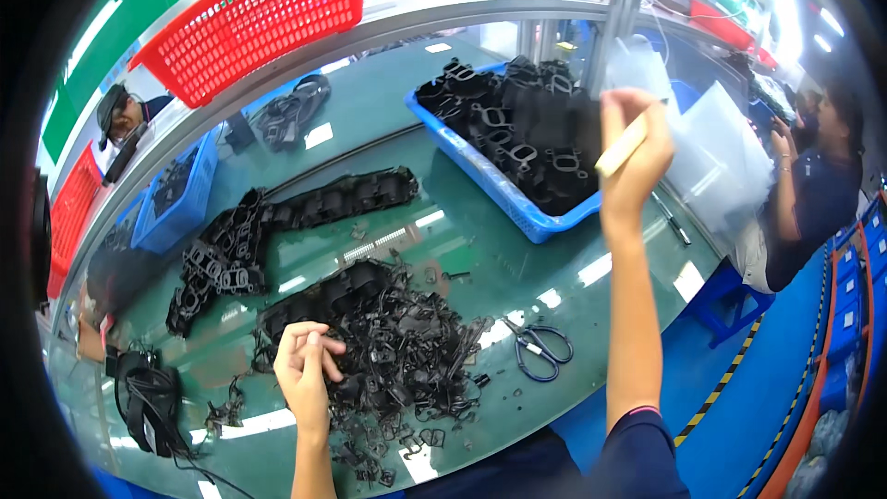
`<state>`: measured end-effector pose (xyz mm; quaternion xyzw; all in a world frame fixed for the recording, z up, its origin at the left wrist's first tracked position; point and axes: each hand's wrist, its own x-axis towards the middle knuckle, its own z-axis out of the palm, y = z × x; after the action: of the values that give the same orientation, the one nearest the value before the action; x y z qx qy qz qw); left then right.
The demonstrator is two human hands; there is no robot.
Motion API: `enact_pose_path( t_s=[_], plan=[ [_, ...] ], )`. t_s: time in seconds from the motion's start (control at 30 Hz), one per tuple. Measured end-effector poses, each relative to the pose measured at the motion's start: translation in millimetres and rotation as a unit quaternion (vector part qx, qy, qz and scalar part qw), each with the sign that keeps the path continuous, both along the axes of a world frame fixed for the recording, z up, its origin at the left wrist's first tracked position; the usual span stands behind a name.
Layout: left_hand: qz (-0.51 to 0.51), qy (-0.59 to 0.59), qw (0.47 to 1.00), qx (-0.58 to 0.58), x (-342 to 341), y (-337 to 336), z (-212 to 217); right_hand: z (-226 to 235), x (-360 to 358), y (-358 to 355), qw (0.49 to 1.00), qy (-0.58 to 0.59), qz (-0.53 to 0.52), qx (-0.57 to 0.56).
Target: Scraping and trimming excess plastic from molded parts at a factory workbench using a hand tool and scissors.
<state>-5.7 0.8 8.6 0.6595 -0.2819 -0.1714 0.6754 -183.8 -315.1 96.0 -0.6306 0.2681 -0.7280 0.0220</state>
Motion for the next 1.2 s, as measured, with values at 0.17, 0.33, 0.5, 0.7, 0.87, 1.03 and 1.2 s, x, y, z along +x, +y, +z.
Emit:
enact_pose_path(
  t_s=[0.17, 0.33, 0.5, 0.7, 0.87, 1.03, 1.2],
  plan=[
    [-0.002, -0.027, 1.0, -0.004, 0.0, -5.1, -5.2, 21.3, -52.9, -106.0, 0.993, -0.027, -0.106, 0.038],
    [0.001, -0.045, 0.999, -0.009, 8.1, -5.5, -15.0, 5.2, -54.5, -167.4, 0.983, -0.028, -0.163, 0.074],
    [0.034, -0.175, 0.984, -0.008, 17.5, -9.1, -27.7, -13.9, -36.2, -189.7, 0.986, -0.049, -0.135, 0.087],
    [0.033, -0.031, 0.999, 0.014, 18.2, -6.5, -21.3, -26.1, -32.5, -187.7, 0.985, -0.03, -0.129, 0.108],
    [0.025, -0.047, 0.999, 0.004, 19.2, -8.1, -24.5, -31.0, -44.7, -181.3, 0.971, 0.107, -0.139, 0.164],
    [0.022, -0.049, 0.998, 0.013, 20.9, -10.8, -28.5, -24.4, -48.7, -182.7, 0.959, 0.177, -0.083, 0.203],
    [0.023, -0.048, 0.998, 0.012, 19.9, -11.0, -26.1, -34.4, -58.3, -197.9, 0.941, 0.208, -0.031, 0.266]
  ],
)
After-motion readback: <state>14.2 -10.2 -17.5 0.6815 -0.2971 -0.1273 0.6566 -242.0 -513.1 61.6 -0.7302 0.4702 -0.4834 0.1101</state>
